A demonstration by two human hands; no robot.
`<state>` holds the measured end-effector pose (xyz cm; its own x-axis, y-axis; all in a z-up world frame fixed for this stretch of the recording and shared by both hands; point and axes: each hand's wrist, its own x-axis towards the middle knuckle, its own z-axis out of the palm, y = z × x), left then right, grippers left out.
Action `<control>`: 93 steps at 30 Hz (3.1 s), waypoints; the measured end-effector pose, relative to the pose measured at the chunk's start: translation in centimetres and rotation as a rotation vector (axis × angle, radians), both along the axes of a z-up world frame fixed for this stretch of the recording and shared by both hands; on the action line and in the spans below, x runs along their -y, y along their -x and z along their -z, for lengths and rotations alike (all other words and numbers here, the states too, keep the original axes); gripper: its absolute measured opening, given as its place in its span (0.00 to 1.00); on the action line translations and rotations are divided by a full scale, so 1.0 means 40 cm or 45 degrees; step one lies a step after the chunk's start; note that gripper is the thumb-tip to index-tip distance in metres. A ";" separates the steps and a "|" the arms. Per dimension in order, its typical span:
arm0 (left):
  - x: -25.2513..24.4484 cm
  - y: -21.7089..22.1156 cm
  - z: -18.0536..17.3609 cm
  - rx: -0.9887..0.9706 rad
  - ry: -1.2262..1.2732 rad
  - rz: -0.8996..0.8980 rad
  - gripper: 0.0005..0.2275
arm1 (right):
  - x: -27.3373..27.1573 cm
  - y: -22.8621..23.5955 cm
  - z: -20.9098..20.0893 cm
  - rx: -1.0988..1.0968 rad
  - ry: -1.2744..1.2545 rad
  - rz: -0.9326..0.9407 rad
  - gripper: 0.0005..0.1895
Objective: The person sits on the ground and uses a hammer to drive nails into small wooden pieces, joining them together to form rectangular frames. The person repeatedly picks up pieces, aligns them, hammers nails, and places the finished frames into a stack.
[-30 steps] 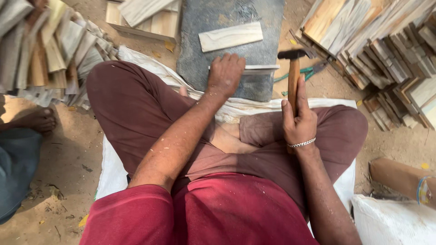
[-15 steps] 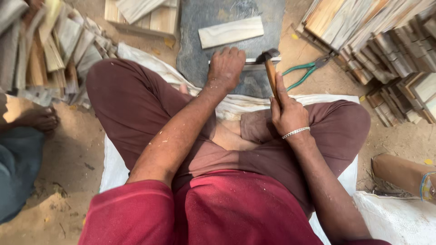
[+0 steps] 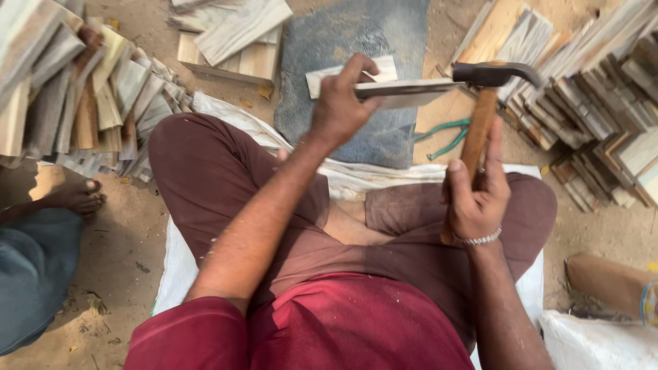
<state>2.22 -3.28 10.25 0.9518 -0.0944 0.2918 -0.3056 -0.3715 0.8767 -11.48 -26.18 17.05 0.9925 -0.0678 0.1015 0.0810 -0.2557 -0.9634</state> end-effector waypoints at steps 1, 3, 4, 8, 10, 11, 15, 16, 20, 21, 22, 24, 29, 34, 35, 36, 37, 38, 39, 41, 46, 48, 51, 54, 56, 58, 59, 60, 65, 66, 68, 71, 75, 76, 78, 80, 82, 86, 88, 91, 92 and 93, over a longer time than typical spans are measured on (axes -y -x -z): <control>0.012 0.003 -0.013 -0.010 0.057 0.006 0.21 | -0.004 0.003 -0.018 0.028 -0.036 -0.012 0.38; 0.030 0.008 -0.023 0.031 -0.030 0.006 0.25 | -0.004 0.011 -0.041 0.056 -0.086 -0.020 0.39; 0.040 0.012 -0.023 0.049 -0.072 0.011 0.26 | 0.000 0.018 -0.048 0.056 -0.101 -0.016 0.39; 0.058 0.013 -0.010 -0.088 -0.157 0.079 0.20 | 0.008 0.021 -0.049 -0.028 -0.061 0.042 0.40; 0.056 0.017 0.000 0.083 -0.104 0.101 0.16 | 0.004 0.009 -0.033 0.008 -0.077 -0.027 0.39; 0.055 0.020 0.007 0.082 -0.109 0.091 0.15 | 0.002 0.006 -0.023 0.021 -0.084 -0.059 0.39; 0.057 0.032 0.024 0.030 -0.091 0.082 0.15 | 0.000 0.002 0.018 0.106 0.390 -0.171 0.37; 0.055 0.026 0.020 0.015 -0.079 0.085 0.15 | 0.000 0.001 0.021 -0.078 0.393 -0.133 0.38; 0.040 0.014 0.019 0.000 -0.063 0.093 0.16 | -0.011 0.002 0.028 0.103 0.157 -0.122 0.35; 0.045 0.017 0.024 0.014 -0.063 0.095 0.15 | -0.011 0.006 0.027 0.170 0.246 -0.162 0.35; 0.051 0.023 0.030 0.027 -0.064 0.098 0.14 | -0.010 0.009 0.027 0.237 0.334 -0.203 0.36; 0.059 0.018 0.037 -0.051 -0.021 0.111 0.12 | -0.008 -0.004 0.024 0.164 0.557 -0.190 0.37; -0.024 0.012 0.100 0.027 -0.019 0.046 0.10 | 0.004 -0.031 0.036 0.349 0.572 -0.127 0.35; -0.102 0.040 0.215 -0.047 -0.662 0.018 0.12 | 0.012 -0.010 0.072 0.136 0.198 0.152 0.38; -0.098 0.040 0.230 -0.043 -0.716 0.051 0.11 | 0.008 -0.014 0.082 0.161 0.268 0.179 0.38; -0.088 0.039 0.243 -0.039 -0.770 0.085 0.10 | -0.002 -0.023 0.098 0.279 0.421 0.103 0.38; -0.073 0.046 0.254 -0.042 -0.817 0.124 0.09 | -0.009 -0.027 0.115 0.387 0.579 0.023 0.38; -0.069 0.052 0.262 -0.073 -0.835 0.134 0.09 | -0.017 -0.029 0.134 0.492 0.737 -0.060 0.39; -0.064 0.044 0.262 -0.093 -0.856 0.143 0.09 | -0.027 -0.038 0.155 0.298 0.888 -0.115 0.39; -0.061 0.029 0.248 -0.128 -0.888 0.168 0.10 | -0.038 -0.052 0.192 -0.099 1.172 -0.228 0.42; -0.070 0.033 0.190 -0.224 -0.911 0.183 0.12 | -0.018 -0.062 0.249 -0.255 1.114 -0.227 0.40; -0.071 0.007 0.174 -0.429 -0.657 0.246 0.19 | -0.008 -0.070 0.260 -0.297 1.103 -0.229 0.40; -0.079 -0.062 0.184 -0.397 -0.489 0.097 0.18 | -0.004 -0.074 0.268 -0.333 1.064 -0.225 0.40; -0.085 -0.145 0.222 -0.124 -0.699 0.026 0.23 | -0.004 -0.076 0.267 -0.277 1.043 -0.233 0.40; -0.096 -0.172 0.247 -0.100 -0.826 0.087 0.24 | -0.005 -0.078 0.262 -0.348 1.030 -0.235 0.40; -0.116 -0.166 0.267 -0.275 -0.846 0.183 0.19 | -0.003 -0.079 0.258 -0.412 1.039 -0.239 0.40; -0.131 -0.158 0.273 -0.246 -0.853 0.186 0.19 | -0.004 -0.077 0.258 -0.449 1.041 -0.235 0.40; -0.146 -0.150 0.279 -0.217 -0.859 0.190 0.18 | -0.004 -0.077 0.258 -0.452 1.039 -0.241 0.40; -0.129 -0.220 0.307 -0.469 -0.694 0.064 0.12 | -0.001 -0.081 0.260 -0.461 1.024 -0.238 0.39; -0.102 -0.263 0.317 -0.439 -0.649 -0.026 0.07 | 0.000 -0.078 0.258 -0.474 1.017 -0.227 0.39; -0.067 -0.329 0.334 -0.512 -0.580 -0.168 0.03 | -0.001 -0.081 0.255 -0.481 1.007 -0.220 0.39; -0.011 -0.417 0.358 -0.708 -0.589 -0.274 0.08 | -0.002 -0.083 0.252 -0.427 0.961 -0.233 0.40; 0.027 -0.490 0.390 -0.823 -0.789 -0.238 0.12 | 0.004 -0.080 0.261 -0.463 0.984 -0.200 0.39; 0.039 -0.497 0.402 -0.898 -0.833 -0.196 0.15 | 0.008 -0.075 0.263 -0.415 1.001 -0.188 0.39; 0.037 -0.505 0.422 -0.846 -0.924 -0.070 0.15 | -0.004 -0.071 0.269 -0.338 0.986 -0.173 0.39; 0.027 -0.506 0.441 -0.804 -0.937 -0.065 0.14 | 0.002 -0.075 0.268 -0.284 0.968 -0.174 0.39; 0.029 -0.501 0.448 -0.427 -0.736 -0.254 0.17 | 0.002 -0.085 0.272 -0.367 0.998 -0.196 0.39; -0.003 -0.442 0.374 -0.390 -0.292 -0.226 0.09 | 0.001 -0.092 0.273 -0.515 1.040 -0.212 0.40; -0.010 -0.378 0.299 -0.358 -0.133 -0.136 0.08 | 0.006 -0.079 0.261 -0.549 1.048 -0.222 0.41; -0.036 -0.242 0.193 -0.283 0.056 0.039 0.07 | -0.013 -0.099 0.250 -0.522 1.028 -0.215 0.41; -0.049 -0.198 0.169 -0.189 0.141 0.076 0.07 | -0.022 -0.108 0.248 -0.501 1.018 -0.211 0.41; -0.041 -0.157 0.158 -0.112 0.252 0.136 0.07 | -0.016 -0.102 0.245 -0.473 1.035 -0.209 0.41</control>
